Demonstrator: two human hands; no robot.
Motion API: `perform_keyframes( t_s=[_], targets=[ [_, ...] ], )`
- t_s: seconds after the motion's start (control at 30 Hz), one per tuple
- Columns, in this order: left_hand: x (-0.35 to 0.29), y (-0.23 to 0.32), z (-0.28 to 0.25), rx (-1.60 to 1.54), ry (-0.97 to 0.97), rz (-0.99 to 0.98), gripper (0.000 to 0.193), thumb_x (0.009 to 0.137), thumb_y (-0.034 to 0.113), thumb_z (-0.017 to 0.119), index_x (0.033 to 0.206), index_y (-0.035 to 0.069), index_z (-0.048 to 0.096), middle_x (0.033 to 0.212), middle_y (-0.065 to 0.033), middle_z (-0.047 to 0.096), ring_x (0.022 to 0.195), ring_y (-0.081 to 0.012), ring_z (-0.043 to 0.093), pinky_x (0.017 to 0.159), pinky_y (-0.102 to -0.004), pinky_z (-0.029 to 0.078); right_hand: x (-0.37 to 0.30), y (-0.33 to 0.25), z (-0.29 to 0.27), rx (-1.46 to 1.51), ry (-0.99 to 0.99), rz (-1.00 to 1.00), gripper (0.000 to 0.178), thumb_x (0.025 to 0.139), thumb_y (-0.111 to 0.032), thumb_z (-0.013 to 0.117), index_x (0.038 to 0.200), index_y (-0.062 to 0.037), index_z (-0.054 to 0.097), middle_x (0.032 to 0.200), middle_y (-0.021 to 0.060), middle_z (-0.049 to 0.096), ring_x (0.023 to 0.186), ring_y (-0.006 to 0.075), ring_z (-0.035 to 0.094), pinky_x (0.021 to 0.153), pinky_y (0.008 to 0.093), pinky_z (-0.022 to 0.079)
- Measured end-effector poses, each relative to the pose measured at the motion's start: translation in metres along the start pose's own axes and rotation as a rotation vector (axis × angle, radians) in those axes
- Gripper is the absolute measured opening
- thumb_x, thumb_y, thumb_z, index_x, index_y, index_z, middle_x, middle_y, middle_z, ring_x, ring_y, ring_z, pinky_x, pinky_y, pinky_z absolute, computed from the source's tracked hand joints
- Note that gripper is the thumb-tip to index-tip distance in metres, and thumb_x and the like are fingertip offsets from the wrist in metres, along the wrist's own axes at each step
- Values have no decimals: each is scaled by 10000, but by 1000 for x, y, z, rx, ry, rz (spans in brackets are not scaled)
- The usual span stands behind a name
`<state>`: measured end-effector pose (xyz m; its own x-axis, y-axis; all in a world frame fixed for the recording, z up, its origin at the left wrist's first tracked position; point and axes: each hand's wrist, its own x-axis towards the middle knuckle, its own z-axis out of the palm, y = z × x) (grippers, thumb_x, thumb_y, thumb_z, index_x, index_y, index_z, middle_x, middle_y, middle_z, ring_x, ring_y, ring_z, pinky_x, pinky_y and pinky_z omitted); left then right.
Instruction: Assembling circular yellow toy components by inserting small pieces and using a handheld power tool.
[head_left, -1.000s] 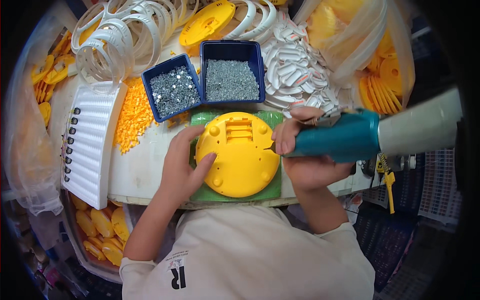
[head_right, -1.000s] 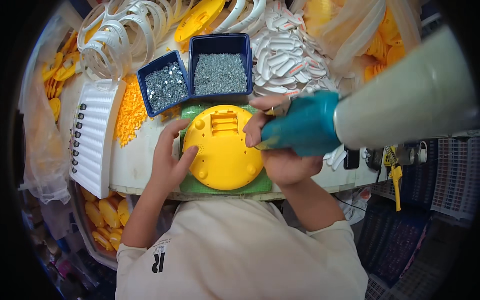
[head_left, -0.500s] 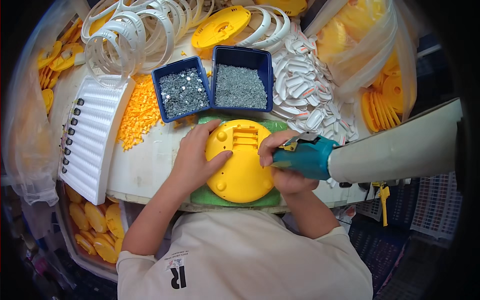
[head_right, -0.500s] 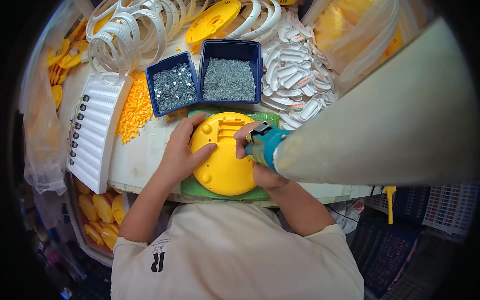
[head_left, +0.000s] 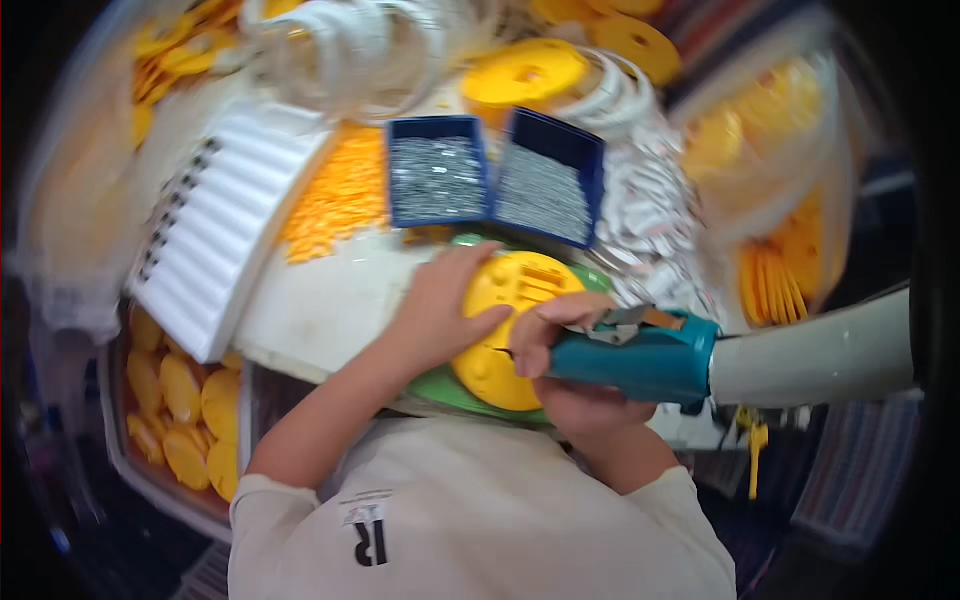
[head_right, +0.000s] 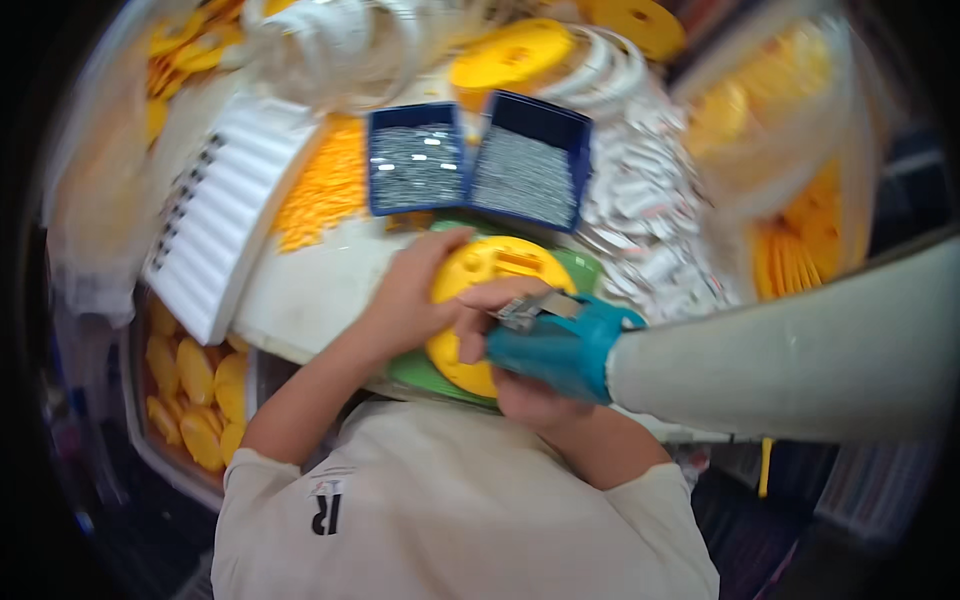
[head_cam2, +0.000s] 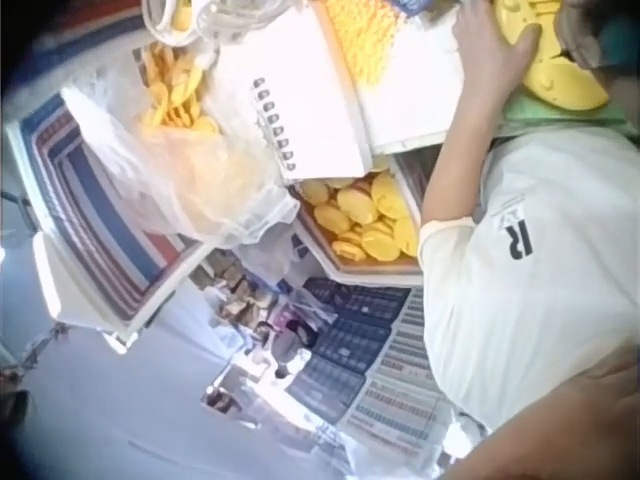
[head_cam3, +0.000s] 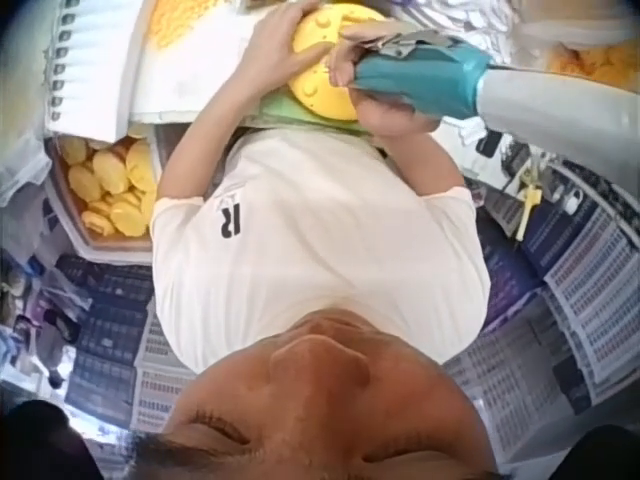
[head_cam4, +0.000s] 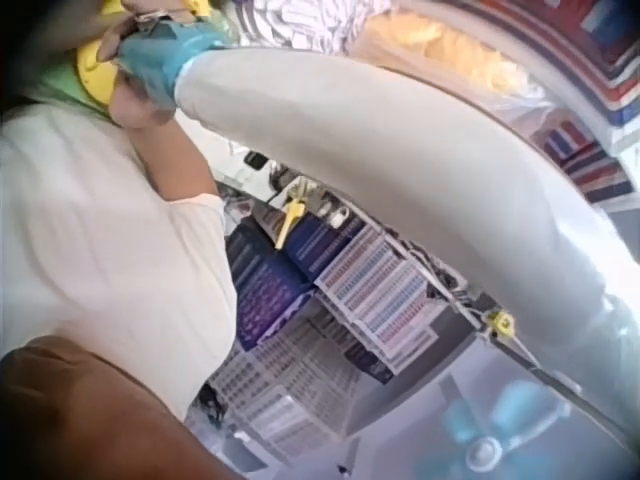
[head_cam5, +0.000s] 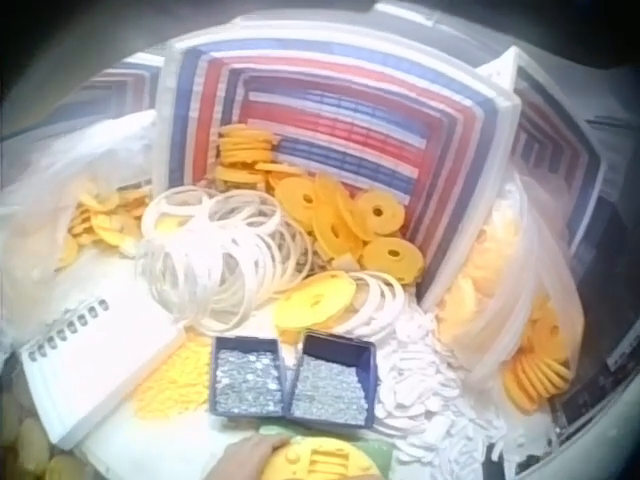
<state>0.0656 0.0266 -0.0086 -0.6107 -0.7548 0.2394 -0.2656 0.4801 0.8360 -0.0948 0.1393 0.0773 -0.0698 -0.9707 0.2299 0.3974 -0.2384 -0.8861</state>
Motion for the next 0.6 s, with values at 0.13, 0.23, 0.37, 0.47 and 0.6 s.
perform_keyframes(
  t_s=[0.13,0.23,0.37,0.47,0.6],
  targets=[
    [-4,5,2,-78,0,-61,745,783,324,870,1417,48,591,1361,-209,641,1278,-402,597,1107,-497,455,0,38,-6,116,-34,-142,745,870,-622,647,1276,1,599,952,145,690,843,247,631,787,388,490],
    [8,2,31,-132,-8,-2,787,757,414,869,1400,45,602,1353,-214,650,1275,-404,599,1101,-512,446,-14,33,-18,255,320,-147,772,806,-620,648,1260,-4,546,934,129,624,856,239,620,835,374,481],
    [7,-12,46,29,23,-2,815,727,348,866,1412,73,521,1245,-130,610,1232,-330,569,1003,-475,422,11,40,-35,23,-135,-59,741,839,-613,522,1215,23,582,778,135,553,680,219,517,727,372,404],
    [8,-20,51,27,75,18,841,708,461,886,1373,63,559,1227,-154,631,1210,-347,586,1004,-494,433,11,42,-34,-19,-175,-67,750,851,-615,501,1211,35,604,764,134,550,683,221,515,728,370,410],
    [17,3,42,-22,-30,43,791,755,400,844,1401,49,554,1253,-191,647,1192,-382,615,1001,-516,473,-10,38,-37,-33,-87,-136,774,856,-620,562,1299,14,588,793,156,583,730,240,556,727,355,443]
  ],
)
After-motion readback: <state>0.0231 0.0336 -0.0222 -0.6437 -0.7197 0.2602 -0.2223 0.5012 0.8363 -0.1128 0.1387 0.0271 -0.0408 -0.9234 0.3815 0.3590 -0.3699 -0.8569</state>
